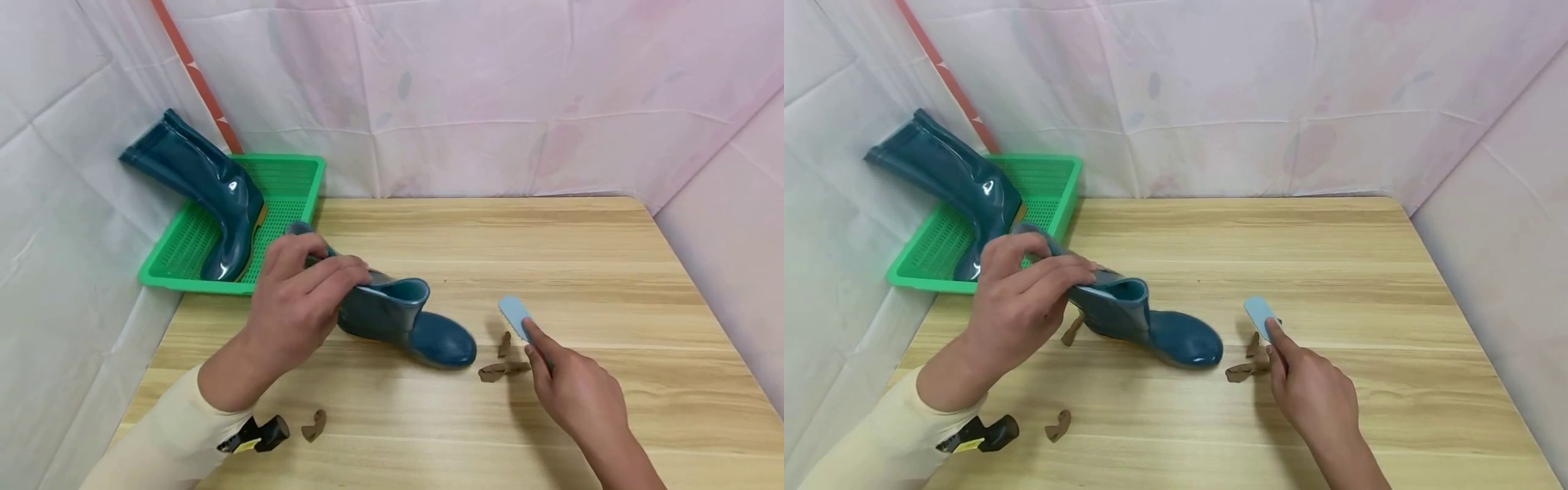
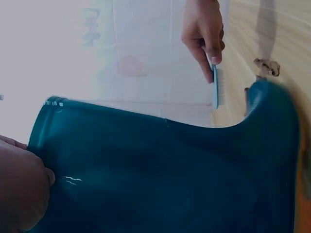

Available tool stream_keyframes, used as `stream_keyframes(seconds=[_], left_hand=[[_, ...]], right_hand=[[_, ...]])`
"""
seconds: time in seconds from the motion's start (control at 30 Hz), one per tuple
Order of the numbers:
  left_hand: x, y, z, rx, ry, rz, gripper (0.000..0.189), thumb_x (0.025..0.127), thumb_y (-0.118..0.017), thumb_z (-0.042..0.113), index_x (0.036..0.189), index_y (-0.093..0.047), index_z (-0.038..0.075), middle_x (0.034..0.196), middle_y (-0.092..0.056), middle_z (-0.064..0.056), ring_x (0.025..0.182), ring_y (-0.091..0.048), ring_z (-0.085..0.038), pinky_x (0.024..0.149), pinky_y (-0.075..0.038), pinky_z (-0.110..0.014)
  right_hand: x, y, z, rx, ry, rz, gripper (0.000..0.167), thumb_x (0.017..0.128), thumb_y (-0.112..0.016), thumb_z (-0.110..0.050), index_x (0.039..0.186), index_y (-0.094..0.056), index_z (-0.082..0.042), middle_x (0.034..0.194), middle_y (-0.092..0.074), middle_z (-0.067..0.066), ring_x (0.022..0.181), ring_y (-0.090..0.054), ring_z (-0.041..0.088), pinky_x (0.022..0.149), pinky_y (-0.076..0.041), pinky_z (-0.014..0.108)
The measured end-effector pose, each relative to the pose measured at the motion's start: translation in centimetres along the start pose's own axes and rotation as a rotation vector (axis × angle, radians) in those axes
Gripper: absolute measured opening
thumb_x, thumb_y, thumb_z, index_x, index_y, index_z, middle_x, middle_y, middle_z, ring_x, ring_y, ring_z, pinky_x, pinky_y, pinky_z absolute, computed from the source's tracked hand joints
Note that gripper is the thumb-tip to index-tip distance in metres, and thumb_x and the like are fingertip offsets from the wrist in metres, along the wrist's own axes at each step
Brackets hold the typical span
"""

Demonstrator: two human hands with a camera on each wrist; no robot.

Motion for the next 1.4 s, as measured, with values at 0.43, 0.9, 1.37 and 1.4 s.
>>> stream_keyframes(seconds=[0.43,0.9,1.37,1.4], left_hand=[[-0.3,-0.1,-0.9,-0.160,0.014,-0.055,0.008,0.102,-0.062,0.007,0.102,-0.068,0.012,0.127,-0.071,-0.005,0.127,-0.057,-0.034,0.101,-0.046,-0.050],[-5.3,-3.9,-5.5,-0.918,0.515,-0.235,0.036,0.097,-0.037,-0.013,0.116,-0.063,0.004,0.112,-0.069,-0.007,0.098,-0.063,-0.022,0.086,-0.055,-0.033],[-5.9,-4.6,-3.2,-1.422,0.700,-0.551,0.046,0.082,-0.046,-0.013,0.128,-0.046,-0.010,0.100,-0.071,-0.024,0.076,-0.070,-0.026,0.073,-0.062,-0.036],[-5.8,-4.7,-3.1,-1.416,0.712,-0.550,0.048,0.081,-0.044,-0.015,0.129,-0.047,-0.011,0.099,-0.071,-0.023,0.077,-0.070,-0.027,0.074,-0.062,-0.036]], right_hand=[[0.1,-0.4,-0.7,0.016,0.026,0.014,0.044,0.109,-0.051,-0.031,0.151,-0.054,-0.018,0.057,-0.047,-0.001,0.046,-0.034,0.015,0.040,-0.028,0.032],[-0.2,-0.8,-2.8,0.056,0.122,0.090,0.041,0.104,-0.061,-0.025,0.145,-0.061,-0.020,0.067,-0.064,0.006,0.047,-0.035,0.011,0.040,-0.029,0.031],[-0.4,-1.1,-3.7,0.088,0.162,0.122,0.042,0.104,-0.063,-0.026,0.145,-0.061,-0.021,0.065,-0.061,0.001,0.049,-0.036,0.009,0.041,-0.029,0.029],[-0.4,-1.0,-3.6,0.093,0.162,0.131,0.042,0.103,-0.063,-0.026,0.145,-0.061,-0.021,0.068,-0.065,0.004,0.048,-0.035,0.009,0.040,-0.029,0.029]])
Point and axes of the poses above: each hand's wrist, its own x-axis towards the middle knuckle, its own y-axis out of the back of the hand, z = x × y, the point moved 10 cm from there along x, towards the middle knuckle
